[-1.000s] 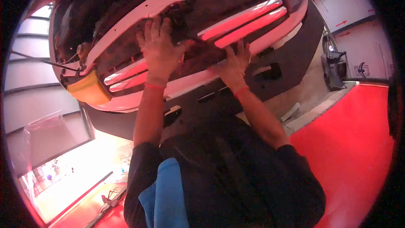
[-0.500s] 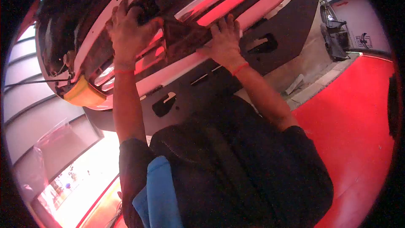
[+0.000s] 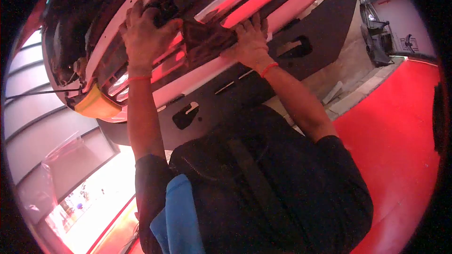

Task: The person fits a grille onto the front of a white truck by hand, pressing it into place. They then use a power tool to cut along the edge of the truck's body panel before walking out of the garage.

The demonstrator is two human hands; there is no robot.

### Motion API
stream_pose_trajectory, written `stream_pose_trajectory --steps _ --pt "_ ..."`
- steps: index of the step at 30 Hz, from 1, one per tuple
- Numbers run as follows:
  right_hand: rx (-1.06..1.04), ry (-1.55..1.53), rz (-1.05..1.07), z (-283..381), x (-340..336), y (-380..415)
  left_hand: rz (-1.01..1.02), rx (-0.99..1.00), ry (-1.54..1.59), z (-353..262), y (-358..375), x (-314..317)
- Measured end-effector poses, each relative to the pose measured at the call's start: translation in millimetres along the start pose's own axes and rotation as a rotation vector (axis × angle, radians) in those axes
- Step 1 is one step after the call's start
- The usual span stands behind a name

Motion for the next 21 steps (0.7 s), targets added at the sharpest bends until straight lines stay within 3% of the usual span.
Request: stream_pose_trajectory --steps 12,18,21 --pt "-0.08 0.039 0.054 -4 0 6 -0.011 0.023 0.04 7 1 0" --pt "-0.038 0.026 0.006 2 -6 14 0.12 0.032 0.128 0 6 -7" --pt "-0.081 0.049 0.002 3 -9 14 0.035 0.086 0.096 -4 12 -12"
Point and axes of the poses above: each hand's wrist, its own y-axis away from the middle knuckle, its own x-axis out of the palm, z = x × y, the point moved 7 cm from there along -y, towards the middle knuckle, and after that the axes turned 13 degrees about -x, right-handed, at the moved point
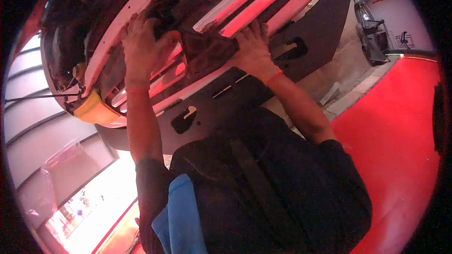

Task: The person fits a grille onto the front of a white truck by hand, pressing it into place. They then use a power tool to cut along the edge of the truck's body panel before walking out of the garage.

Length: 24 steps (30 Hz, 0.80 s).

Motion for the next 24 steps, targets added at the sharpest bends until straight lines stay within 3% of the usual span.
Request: stream_pose_trajectory --steps 3,6,8,10,14,16,19,24 --pt "-0.023 -0.044 -0.04 0 -15 12 -0.006 0.026 0.102 -3 1 -9" --pt "-0.052 -0.036 0.048 12 -27 28 -0.185 0.126 0.103 -28 1 -60" --pt "-0.061 -0.013 0.15 18 -30 30 -0.097 0.095 0.085 -17 9 -40" --pt "-0.079 -0.025 0.091 22 -35 29 0.053 0.057 0.112 -8 16 -20" --pt "-0.1 -0.015 0.083 27 -34 34 0.054 0.092 0.096 -5 29 -10" --pt "-0.109 -0.001 0.044 30 -41 36 -0.09 0.285 0.115 -19 38 -18" --pt "-0.079 0.007 -0.03 38 -51 49 -0.072 0.151 0.122 -24 46 -20" --pt "-0.033 0.0 -0.206 41 -63 92 0.045 0.104 0.089 -50 65 -41"
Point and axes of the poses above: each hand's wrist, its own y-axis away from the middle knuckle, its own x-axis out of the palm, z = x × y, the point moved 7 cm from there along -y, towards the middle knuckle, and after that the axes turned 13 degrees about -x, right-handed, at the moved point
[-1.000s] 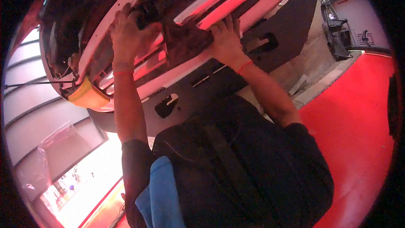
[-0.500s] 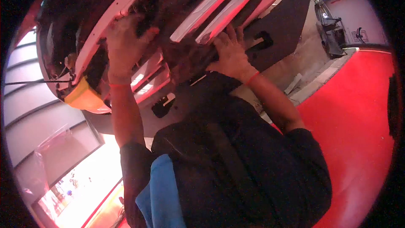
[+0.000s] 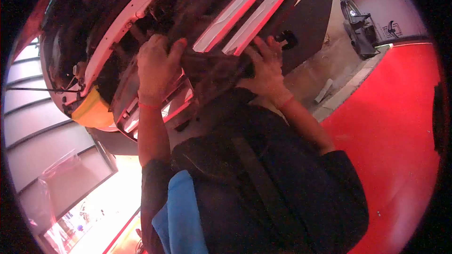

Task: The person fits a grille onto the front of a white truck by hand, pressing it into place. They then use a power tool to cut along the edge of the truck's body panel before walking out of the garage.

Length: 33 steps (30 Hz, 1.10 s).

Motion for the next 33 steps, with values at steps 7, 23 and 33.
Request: stream_pose_trajectory --steps 7,23,33 --pt "0.341 -0.55 -0.091 -14 9 71 0.03 -0.253 0.355 -10 0 -29" --pt "0.599 -1.342 -0.211 43 -48 28 0.023 -0.295 0.532 -19 6 -64" --pt "0.693 -1.394 -0.148 32 -33 23 -0.009 -0.193 0.439 -25 -11 -67"
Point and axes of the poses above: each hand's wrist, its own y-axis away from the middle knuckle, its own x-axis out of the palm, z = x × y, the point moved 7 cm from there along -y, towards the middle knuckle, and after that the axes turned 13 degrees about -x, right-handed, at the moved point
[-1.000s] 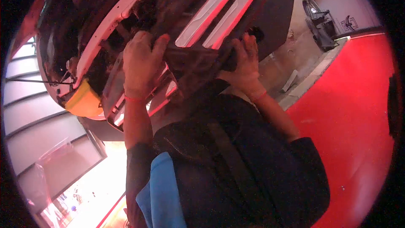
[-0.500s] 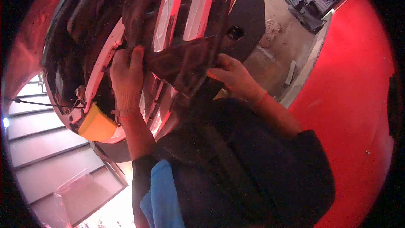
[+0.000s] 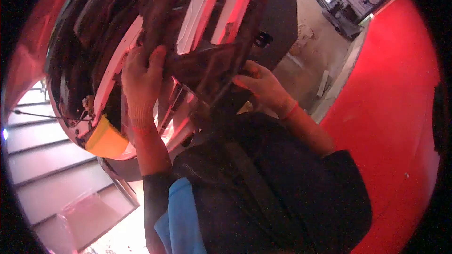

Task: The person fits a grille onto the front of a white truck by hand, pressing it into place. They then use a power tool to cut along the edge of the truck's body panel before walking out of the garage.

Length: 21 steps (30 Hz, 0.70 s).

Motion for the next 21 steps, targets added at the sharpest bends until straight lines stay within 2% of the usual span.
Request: stream_pose_trajectory --steps 2,6,8,10,15,18,20,21 --pt "-0.111 -0.069 0.043 14 8 -11 -0.036 0.006 -0.044 -5 -6 -3" --pt "-0.071 -0.015 0.12 -26 1 -41 -0.081 0.139 -0.277 -12 -21 2" --pt "-0.006 0.023 0.02 -42 -2 -53 -0.082 0.176 -0.332 -4 -31 9" --pt "0.039 0.098 0.089 -59 -4 -70 -0.048 0.317 -0.4 -4 -34 22" --pt "0.141 0.287 0.173 -112 -9 -95 -0.004 0.275 -0.475 34 -49 53" --pt "0.046 0.4 0.239 -124 -7 -108 -0.023 0.234 -0.493 46 -49 59" --pt "-0.046 0.643 0.174 -123 -14 -115 -0.044 0.203 -0.507 55 -51 61" --pt "-0.042 0.646 0.184 -124 -12 -118 -0.044 0.203 -0.509 60 -53 64"
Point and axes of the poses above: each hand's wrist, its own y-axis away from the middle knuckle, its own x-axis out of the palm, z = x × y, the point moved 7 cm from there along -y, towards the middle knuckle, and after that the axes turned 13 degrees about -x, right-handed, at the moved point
